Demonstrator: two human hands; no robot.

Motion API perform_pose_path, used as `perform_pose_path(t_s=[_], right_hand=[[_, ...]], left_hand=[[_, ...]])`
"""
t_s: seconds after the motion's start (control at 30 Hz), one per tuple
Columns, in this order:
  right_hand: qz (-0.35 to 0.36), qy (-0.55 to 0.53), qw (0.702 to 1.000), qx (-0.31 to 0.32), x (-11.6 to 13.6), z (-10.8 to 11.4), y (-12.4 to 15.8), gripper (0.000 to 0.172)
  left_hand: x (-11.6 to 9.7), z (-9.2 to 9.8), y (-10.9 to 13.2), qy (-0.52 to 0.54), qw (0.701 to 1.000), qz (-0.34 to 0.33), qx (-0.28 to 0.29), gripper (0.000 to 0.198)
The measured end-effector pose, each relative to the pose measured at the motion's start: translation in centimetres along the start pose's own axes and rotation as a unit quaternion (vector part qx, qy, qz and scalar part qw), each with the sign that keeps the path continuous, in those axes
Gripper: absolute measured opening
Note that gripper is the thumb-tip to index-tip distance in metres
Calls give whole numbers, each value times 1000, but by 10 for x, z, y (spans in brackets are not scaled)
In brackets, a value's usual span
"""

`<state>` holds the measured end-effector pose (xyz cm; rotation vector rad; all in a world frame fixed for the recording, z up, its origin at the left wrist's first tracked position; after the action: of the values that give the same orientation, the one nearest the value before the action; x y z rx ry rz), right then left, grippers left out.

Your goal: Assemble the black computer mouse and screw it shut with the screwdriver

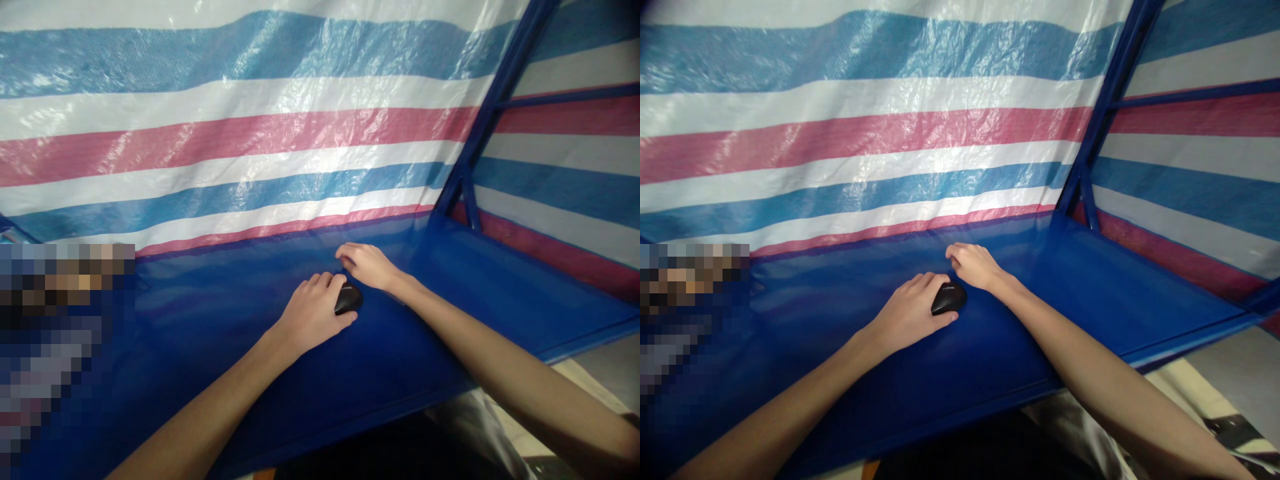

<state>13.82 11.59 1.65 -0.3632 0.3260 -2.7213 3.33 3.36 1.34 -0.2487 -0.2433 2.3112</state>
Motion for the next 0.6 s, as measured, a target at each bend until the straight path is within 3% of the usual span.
perform_pose_path(t_s=[0.27, 0.6], right_hand=[[51, -53, 997, 1, 8, 3, 3, 26], [65, -58, 996, 2, 12, 4, 5, 25]], left_hand=[[0, -1, 0, -4, 1000, 2, 8, 37], [-1, -2, 2, -16, 1000, -15, 3, 42]])
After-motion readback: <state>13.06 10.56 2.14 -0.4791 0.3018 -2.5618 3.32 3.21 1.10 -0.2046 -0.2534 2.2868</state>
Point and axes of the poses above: each hand's wrist, its own y-axis away from the middle knuckle, its own z-axis out of the back of the hand, x = y × z, the point moved 6 cm from there along -y, towards the middle knuckle, and after that the axes turned 13 degrees about -z, right-handed, at the moved point
